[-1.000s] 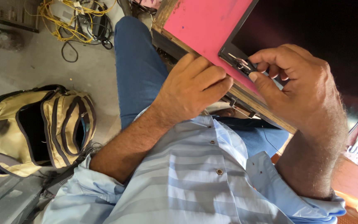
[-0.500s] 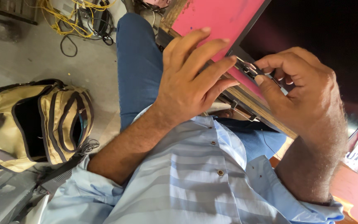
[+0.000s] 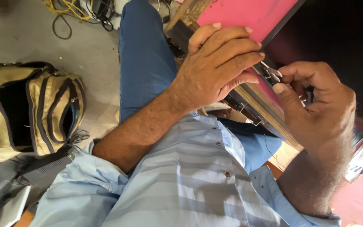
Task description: The person routes thin wires and connects a small electronic component along the bottom edge of a laptop screen by hand.
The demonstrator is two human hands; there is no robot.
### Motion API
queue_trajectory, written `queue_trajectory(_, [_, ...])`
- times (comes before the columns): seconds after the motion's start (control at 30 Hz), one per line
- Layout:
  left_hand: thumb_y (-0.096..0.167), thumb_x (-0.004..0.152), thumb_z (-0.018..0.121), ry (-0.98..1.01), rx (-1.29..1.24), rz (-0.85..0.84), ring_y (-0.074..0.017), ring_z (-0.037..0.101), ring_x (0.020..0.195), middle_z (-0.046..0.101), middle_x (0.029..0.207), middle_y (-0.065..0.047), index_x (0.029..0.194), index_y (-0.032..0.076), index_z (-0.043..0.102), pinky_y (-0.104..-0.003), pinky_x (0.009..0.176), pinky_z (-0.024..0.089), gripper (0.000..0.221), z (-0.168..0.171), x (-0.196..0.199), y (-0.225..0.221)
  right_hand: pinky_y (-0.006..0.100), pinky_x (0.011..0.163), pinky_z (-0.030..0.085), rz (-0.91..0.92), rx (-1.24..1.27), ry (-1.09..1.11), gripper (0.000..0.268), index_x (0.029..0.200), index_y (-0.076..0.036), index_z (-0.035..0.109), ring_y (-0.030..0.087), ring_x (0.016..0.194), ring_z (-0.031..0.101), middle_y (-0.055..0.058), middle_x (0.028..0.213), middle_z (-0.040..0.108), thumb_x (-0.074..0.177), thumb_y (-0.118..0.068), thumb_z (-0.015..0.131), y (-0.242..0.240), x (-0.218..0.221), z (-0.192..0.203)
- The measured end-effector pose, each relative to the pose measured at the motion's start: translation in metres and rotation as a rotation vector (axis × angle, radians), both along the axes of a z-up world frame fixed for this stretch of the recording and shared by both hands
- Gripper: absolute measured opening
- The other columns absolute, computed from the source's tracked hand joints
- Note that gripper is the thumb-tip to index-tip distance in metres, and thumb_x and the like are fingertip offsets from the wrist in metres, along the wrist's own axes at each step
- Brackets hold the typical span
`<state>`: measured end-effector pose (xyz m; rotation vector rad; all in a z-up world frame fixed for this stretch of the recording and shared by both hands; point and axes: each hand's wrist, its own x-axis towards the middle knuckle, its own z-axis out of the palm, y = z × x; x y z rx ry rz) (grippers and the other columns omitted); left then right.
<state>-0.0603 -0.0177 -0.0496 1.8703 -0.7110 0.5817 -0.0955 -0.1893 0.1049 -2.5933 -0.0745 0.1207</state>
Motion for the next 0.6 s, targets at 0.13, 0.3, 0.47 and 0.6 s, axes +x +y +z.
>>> queue_trajectory(0.13, [0.038,0.099,0.076,-0.021,-0.033,0.000,-0.0176,0.052,0.137,0.063,0.135,0.003,0.132,0.015,0.067,-0.043,0.124,0.025,0.041,-0.005,0.001,-0.005,0.023,0.060,0.043,0.033,-0.060,-0.001,0.018,0.112,0.001,0.070,0.008,0.073,0.056,0.007,0.094,0.069,0.096,0.005,0.078,0.001,0.000,0.003])
queue_trajectory(0.3, [0.037,0.098,0.077,-0.039,-0.044,-0.013,-0.0182,0.053,0.137,0.063,0.133,0.002,0.131,0.013,0.067,-0.044,0.124,0.027,0.041,-0.006,0.002,-0.002,0.024,0.069,0.047,0.140,-0.083,-0.044,0.017,0.114,0.001,0.070,0.010,0.080,0.060,0.010,0.099,0.070,0.099,0.002,0.078,0.005,0.006,0.006])
queue_trajectory(0.47, [0.036,0.097,0.077,-0.033,-0.077,-0.008,-0.0176,0.054,0.135,0.064,0.131,0.002,0.127,0.013,0.069,-0.043,0.123,0.028,0.039,-0.005,0.001,-0.003,0.022,0.067,0.048,0.117,-0.077,-0.011,0.015,0.113,-0.001,0.071,0.008,0.078,0.060,0.009,0.098,0.071,0.099,0.001,0.076,0.007,0.006,0.009])
queue_trajectory(0.6, [0.035,0.097,0.078,-0.030,-0.095,-0.003,-0.0176,0.054,0.136,0.064,0.130,0.002,0.127,0.012,0.071,-0.043,0.125,0.027,0.038,-0.006,0.001,-0.005,0.021,0.064,0.046,0.022,-0.024,0.040,0.015,0.113,-0.003,0.071,0.005,0.075,0.058,0.007,0.097,0.071,0.099,-0.002,0.076,0.008,0.007,0.007])
